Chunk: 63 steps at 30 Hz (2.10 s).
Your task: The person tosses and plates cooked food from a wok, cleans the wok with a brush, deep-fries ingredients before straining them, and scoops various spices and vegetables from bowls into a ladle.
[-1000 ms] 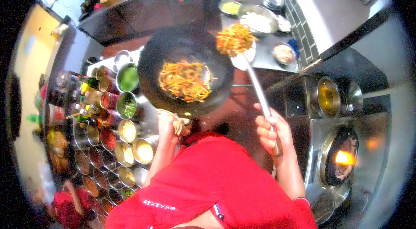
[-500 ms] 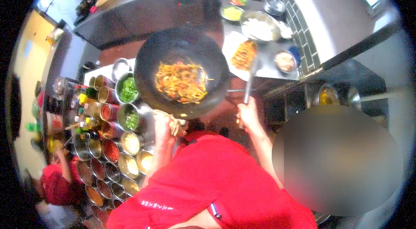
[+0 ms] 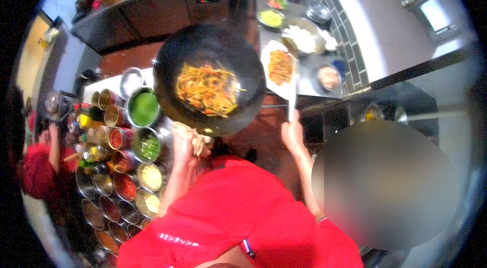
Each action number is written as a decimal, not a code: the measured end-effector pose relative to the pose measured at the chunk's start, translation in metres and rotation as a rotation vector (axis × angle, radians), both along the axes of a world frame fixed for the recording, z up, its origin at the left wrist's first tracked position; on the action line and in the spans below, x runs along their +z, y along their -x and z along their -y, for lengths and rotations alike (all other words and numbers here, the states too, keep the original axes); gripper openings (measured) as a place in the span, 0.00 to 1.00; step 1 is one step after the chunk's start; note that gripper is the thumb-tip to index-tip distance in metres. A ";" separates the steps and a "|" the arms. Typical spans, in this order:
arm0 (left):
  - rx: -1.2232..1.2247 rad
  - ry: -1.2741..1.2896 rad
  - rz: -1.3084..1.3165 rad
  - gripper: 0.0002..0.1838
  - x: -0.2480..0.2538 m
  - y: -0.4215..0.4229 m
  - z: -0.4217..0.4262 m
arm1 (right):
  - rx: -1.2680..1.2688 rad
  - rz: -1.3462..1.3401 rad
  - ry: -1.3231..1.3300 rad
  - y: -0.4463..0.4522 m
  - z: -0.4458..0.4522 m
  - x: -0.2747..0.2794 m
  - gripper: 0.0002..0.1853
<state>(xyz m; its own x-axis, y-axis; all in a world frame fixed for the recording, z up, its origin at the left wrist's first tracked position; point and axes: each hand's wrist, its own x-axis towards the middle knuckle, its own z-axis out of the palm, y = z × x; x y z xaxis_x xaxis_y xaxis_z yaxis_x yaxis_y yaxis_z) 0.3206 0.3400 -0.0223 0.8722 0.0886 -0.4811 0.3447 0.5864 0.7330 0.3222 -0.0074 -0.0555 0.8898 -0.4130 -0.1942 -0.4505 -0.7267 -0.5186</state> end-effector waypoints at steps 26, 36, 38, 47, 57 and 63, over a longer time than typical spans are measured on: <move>0.135 0.102 0.018 0.11 0.003 -0.009 0.015 | 0.690 -0.074 -0.019 0.037 -0.014 0.117 0.36; 0.033 0.030 0.009 0.22 -0.017 -0.021 0.018 | 0.036 -0.714 -1.174 0.041 -0.065 0.147 0.33; 0.066 -0.040 0.002 0.25 -0.003 -0.023 0.023 | -0.078 -0.721 -1.590 0.045 -0.054 0.140 0.32; -0.029 0.054 0.026 0.23 -0.030 -0.021 0.018 | -0.244 -0.642 -2.110 0.060 -0.059 0.124 0.30; -0.022 0.008 -0.001 0.17 -0.011 -0.027 0.022 | -0.267 -0.136 -1.875 0.091 -0.031 0.166 0.33; 0.017 0.039 0.042 0.12 -0.018 -0.027 0.019 | -0.323 -0.003 -1.329 0.092 -0.017 0.164 0.32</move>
<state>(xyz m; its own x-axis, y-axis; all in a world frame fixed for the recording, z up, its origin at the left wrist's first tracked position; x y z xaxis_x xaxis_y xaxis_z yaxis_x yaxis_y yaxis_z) 0.3480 0.3210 -0.0406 0.8905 0.0850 -0.4470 0.3037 0.6205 0.7230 0.2299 0.0092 0.1087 0.7888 -0.1029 -0.6059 -0.5061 0.4505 -0.7354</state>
